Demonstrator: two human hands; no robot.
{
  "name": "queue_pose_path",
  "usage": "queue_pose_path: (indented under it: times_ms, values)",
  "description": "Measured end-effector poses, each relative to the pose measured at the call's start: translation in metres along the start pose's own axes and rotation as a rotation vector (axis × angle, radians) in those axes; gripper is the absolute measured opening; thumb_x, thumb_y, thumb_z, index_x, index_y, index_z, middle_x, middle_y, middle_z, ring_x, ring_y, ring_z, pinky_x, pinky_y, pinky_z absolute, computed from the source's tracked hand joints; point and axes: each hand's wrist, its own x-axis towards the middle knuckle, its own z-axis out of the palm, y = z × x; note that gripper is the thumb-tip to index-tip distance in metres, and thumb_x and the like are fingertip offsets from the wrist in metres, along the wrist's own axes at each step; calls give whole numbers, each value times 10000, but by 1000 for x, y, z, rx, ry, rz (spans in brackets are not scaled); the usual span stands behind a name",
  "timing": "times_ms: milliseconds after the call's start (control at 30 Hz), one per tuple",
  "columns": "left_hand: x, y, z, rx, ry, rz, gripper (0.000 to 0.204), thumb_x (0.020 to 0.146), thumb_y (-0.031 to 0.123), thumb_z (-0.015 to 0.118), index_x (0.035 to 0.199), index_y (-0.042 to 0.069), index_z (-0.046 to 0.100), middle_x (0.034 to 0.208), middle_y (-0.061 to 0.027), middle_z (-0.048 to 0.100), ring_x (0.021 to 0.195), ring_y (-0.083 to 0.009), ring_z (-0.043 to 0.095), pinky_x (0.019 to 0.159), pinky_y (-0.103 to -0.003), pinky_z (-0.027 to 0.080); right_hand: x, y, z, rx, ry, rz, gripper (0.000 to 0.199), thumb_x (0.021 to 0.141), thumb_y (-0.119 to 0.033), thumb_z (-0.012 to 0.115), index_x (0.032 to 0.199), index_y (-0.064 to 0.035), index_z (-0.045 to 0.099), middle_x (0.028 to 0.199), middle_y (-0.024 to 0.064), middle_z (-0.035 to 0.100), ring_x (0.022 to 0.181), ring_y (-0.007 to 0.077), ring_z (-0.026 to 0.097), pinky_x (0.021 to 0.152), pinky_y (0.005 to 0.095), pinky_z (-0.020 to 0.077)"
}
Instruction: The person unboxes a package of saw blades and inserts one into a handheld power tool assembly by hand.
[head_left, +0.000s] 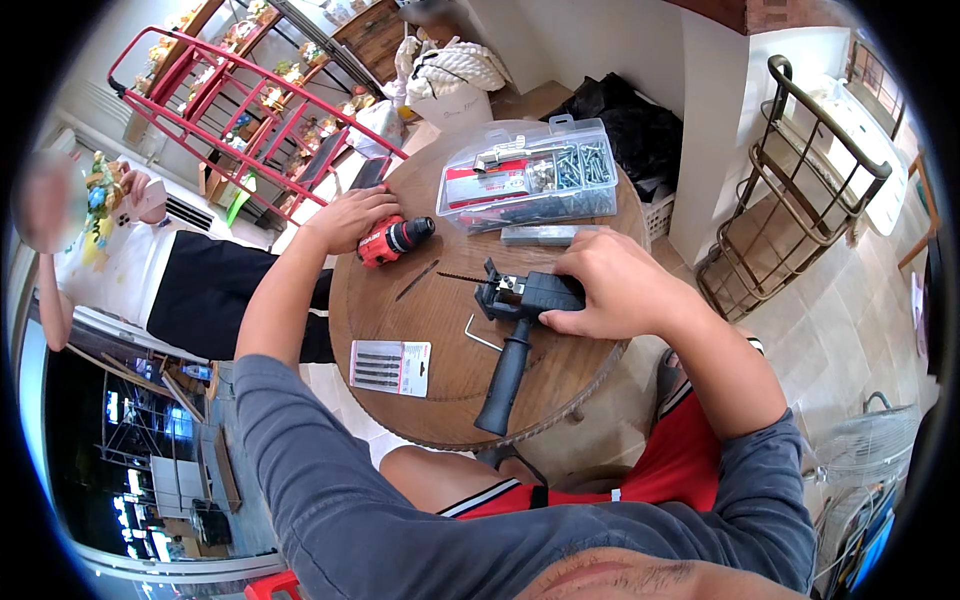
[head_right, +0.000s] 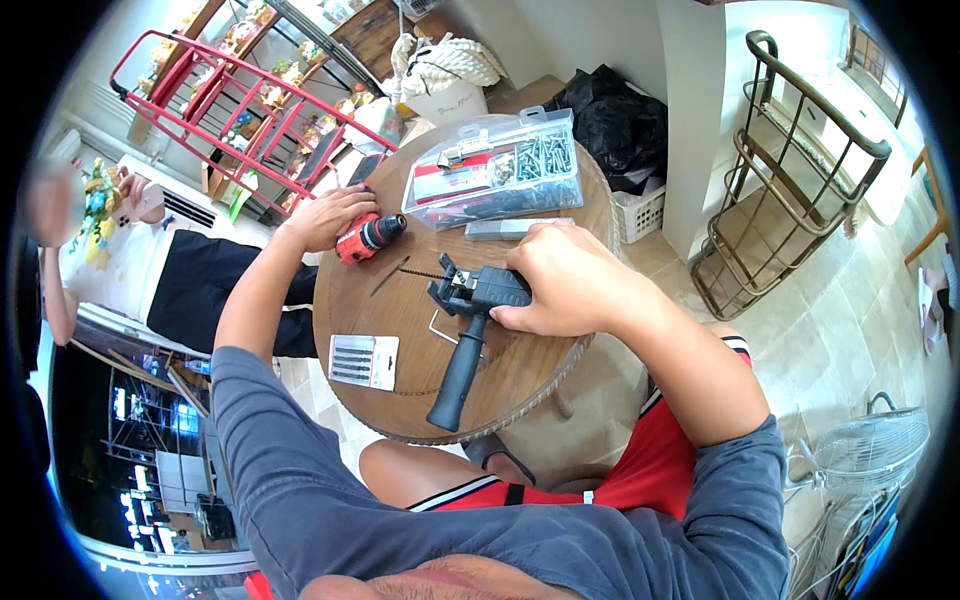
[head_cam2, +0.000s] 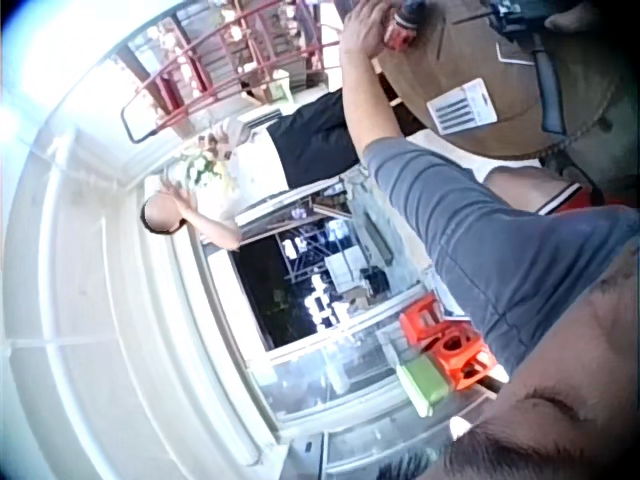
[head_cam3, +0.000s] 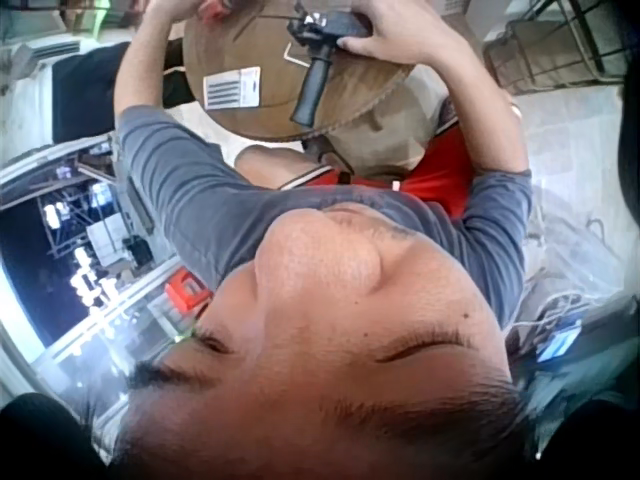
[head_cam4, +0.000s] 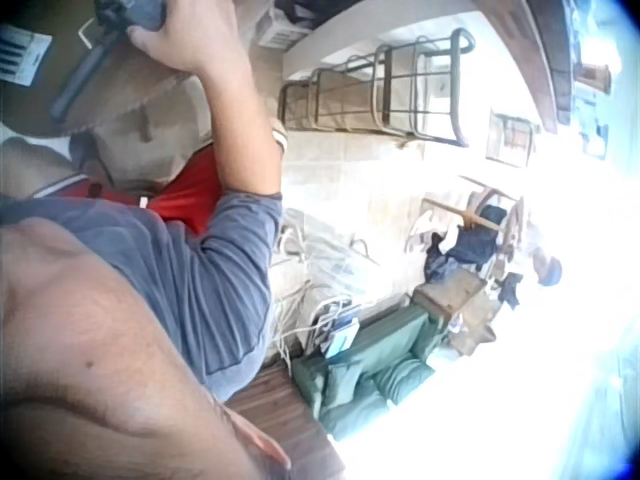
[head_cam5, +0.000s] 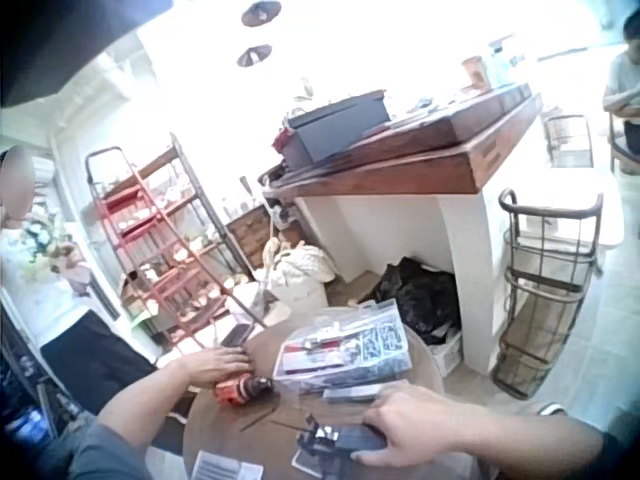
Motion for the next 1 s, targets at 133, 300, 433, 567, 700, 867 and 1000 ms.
queue_pose_path:
  times_ms: [133,300,433,567,700,867,1000]
  values:
    - [-13,16,15,-227,14,-148,629,919,77,711,1524,134,547,1428,-174,642,1386,-403,589,1183,-501,459,-4,-10,3,-227,49,-28,443,793,-408,858,854,21,765,888,200,762,975,370,721,943,460,542]
    - [-41,39,43,-223,318,-339,640,786,71,796,1402,108,627,1252,-168,693,1245,-427,646,1048,-496,525,-1,-18,7,-308,63,-20,434,800,-407,857,853,12,761,891,179,770,993,353,719,936,450,535]
    - [-68,82,33,-203,591,-471,567,747,62,801,1301,95,690,1189,-166,729,1158,-415,683,994,-483,548,-4,-17,5,-316,175,-59,515,836,-472,848,958,17,742,941,164,741,1006,347,698,930,447,531]
    - [-117,140,10,-257,888,-645,518,782,81,817,1287,85,703,1153,-176,746,1088,-405,715,932,-459,573,-5,-40,-1,-174,394,-183,395,863,-294,865,1090,3,736,968,144,720,976,351,675,896,447,544]
    - [-172,239,16,-534,1029,-829,356,959,201,818,1256,62,682,1006,-89,752,920,-247,736,833,-374,573,-26,-92,26,289,421,-281,336,869,-209,868,1108,-6,748,935,129,741,858,332,714,764,446,582]
    - [-137,432,7,-1549,1565,-411,695,1008,505,801,1404,-22,584,1001,-105,721,970,-221,724,894,-405,592,-40,-170,64,595,-73,-129,940,836,-461,949,1509,75,570,1307,211,762,1197,329,723,1018,454,579]
    - [-135,516,14,-1967,1534,-275,746,943,520,865,1417,42,543,1129,-108,729,995,-242,728,910,-408,621,-41,-205,88,839,-424,-70,876,772,-419,999,1402,89,664,1238,182,784,1182,243,722,1072,407,559]
